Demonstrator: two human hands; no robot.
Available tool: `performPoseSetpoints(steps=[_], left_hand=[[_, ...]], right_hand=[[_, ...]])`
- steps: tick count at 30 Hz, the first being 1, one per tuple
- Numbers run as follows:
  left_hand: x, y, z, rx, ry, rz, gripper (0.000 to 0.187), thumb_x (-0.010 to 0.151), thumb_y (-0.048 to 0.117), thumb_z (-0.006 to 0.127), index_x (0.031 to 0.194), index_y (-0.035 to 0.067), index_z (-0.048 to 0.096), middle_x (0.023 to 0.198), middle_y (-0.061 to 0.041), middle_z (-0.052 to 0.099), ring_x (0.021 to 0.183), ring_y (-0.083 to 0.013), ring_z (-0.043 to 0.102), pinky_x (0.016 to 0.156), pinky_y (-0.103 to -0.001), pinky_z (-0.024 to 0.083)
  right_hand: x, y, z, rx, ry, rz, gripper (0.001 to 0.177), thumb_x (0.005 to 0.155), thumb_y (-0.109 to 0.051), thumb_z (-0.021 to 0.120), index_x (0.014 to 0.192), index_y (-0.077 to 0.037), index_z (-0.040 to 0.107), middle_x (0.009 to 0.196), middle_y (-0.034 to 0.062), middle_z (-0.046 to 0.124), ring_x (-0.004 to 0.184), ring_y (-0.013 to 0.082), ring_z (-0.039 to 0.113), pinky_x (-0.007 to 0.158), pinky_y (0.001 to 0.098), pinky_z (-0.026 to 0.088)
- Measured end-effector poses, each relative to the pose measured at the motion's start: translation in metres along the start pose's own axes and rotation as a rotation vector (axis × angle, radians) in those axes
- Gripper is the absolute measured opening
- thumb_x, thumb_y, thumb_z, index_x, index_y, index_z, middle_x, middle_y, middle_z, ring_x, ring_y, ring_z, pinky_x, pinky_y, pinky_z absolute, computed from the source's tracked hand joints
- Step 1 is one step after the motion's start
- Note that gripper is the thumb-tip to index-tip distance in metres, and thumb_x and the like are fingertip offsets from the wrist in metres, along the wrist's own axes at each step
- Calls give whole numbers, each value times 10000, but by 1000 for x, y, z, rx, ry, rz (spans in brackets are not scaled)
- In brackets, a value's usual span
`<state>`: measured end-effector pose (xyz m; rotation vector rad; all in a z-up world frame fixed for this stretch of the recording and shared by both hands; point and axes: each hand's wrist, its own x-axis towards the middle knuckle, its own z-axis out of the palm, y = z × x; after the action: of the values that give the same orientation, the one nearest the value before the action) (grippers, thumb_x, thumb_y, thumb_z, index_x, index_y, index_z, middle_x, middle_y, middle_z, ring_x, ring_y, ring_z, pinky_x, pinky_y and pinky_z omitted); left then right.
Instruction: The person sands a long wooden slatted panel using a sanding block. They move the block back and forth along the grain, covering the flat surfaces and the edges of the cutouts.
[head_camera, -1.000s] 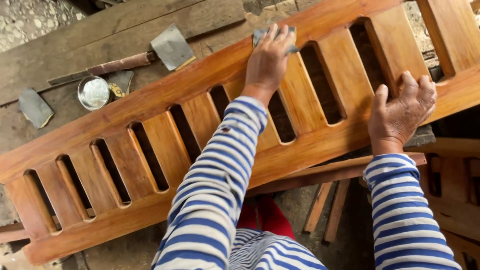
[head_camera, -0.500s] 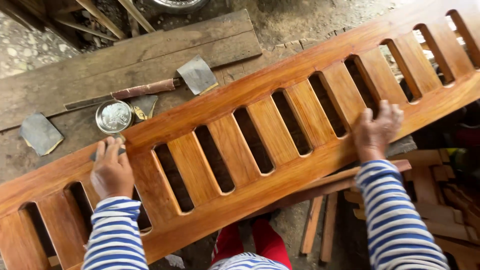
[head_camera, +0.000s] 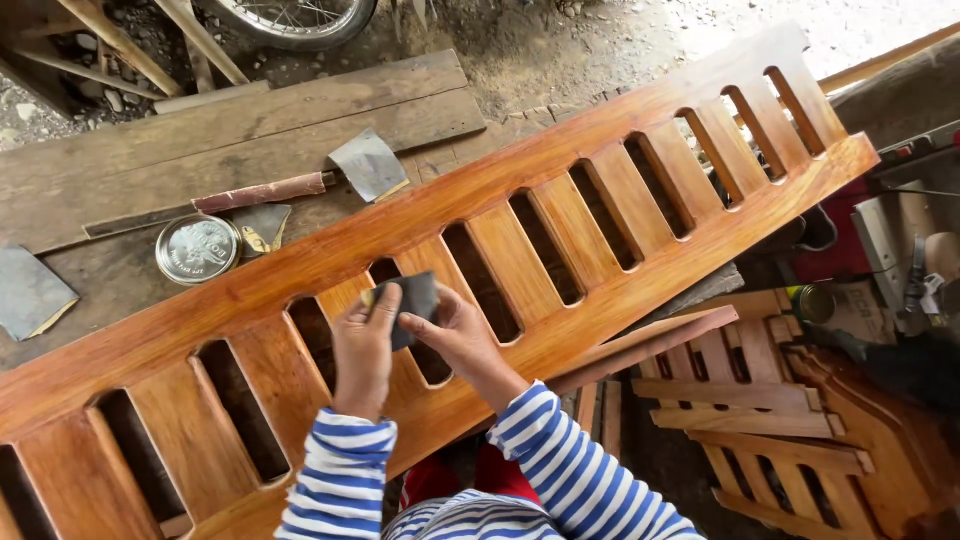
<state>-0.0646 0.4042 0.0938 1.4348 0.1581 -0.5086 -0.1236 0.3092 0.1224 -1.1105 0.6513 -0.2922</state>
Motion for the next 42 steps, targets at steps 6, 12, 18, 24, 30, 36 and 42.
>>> performPoseSetpoints(steps=[6, 12, 18, 24, 30, 36, 42], left_hand=[[-3, -23, 16, -177, 56, -159, 139, 932, 215, 773, 963, 81, 763, 794, -117, 759, 689, -189, 743, 585, -400, 643], [-12, -35, 50, -368, 353, -158, 130, 983, 252, 725, 981, 123, 702, 799, -68, 723, 632, -127, 700, 581, -283, 628], [-29, -37, 78, 81, 181, -26, 201, 1008, 307, 689, 1021, 118, 756, 811, -23, 687, 681, -103, 628, 653, -255, 569], [-30, -5, 3, 767, 436, 699, 122, 1010, 70, 670, 1114, 97, 728, 1096, -100, 693, 1124, -319, 640, 1030, -455, 477], [-20, -34, -83, 1175, 706, 708, 436, 974, 180, 778, 1379, 119, 630, 1450, -190, 520, 1360, -439, 484, 1079, -555, 437], [-32, -33, -68, 1374, 659, 385, 647, 959, 300, 743, 1520, 90, 497, 1580, -273, 368, 1421, -504, 377, 1093, -646, 359], [-31, -29, -65, 1451, 680, 369, 646, 983, 377, 707, 1519, 82, 499, 1579, -259, 369, 1423, -486, 375, 1080, -613, 384]], right_hand=[[-5, -1, -27, 62, 91, 159, 302, 672, -5, 941, 925, -31, 778, 721, 117, 754, 669, 142, 732, 569, 271, 611], [2, 38, -44, 157, 168, 194, 333, 773, -19, 878, 1089, -37, 774, 830, 88, 761, 768, 154, 757, 690, 319, 655], [15, 14, -84, -84, 381, -126, 235, 792, -91, 875, 1014, -105, 799, 862, 36, 721, 849, 70, 624, 761, 290, 573], [86, -89, -205, -1047, 346, -911, 159, 852, 36, 777, 964, -77, 780, 884, 111, 659, 839, 285, 681, 736, 340, 539], [194, -104, -282, -1482, 144, -1013, 322, 864, 40, 666, 1180, -8, 697, 1175, 182, 688, 1090, 359, 669, 985, 419, 512], [203, -78, -247, -1635, -2, -940, 413, 902, -54, 706, 1307, 6, 660, 1253, 201, 679, 1199, 346, 621, 1080, 416, 447], [202, 1, -188, -1441, 35, -1067, 245, 919, -153, 762, 1134, -38, 741, 1102, 131, 639, 1083, 335, 615, 966, 420, 516]])
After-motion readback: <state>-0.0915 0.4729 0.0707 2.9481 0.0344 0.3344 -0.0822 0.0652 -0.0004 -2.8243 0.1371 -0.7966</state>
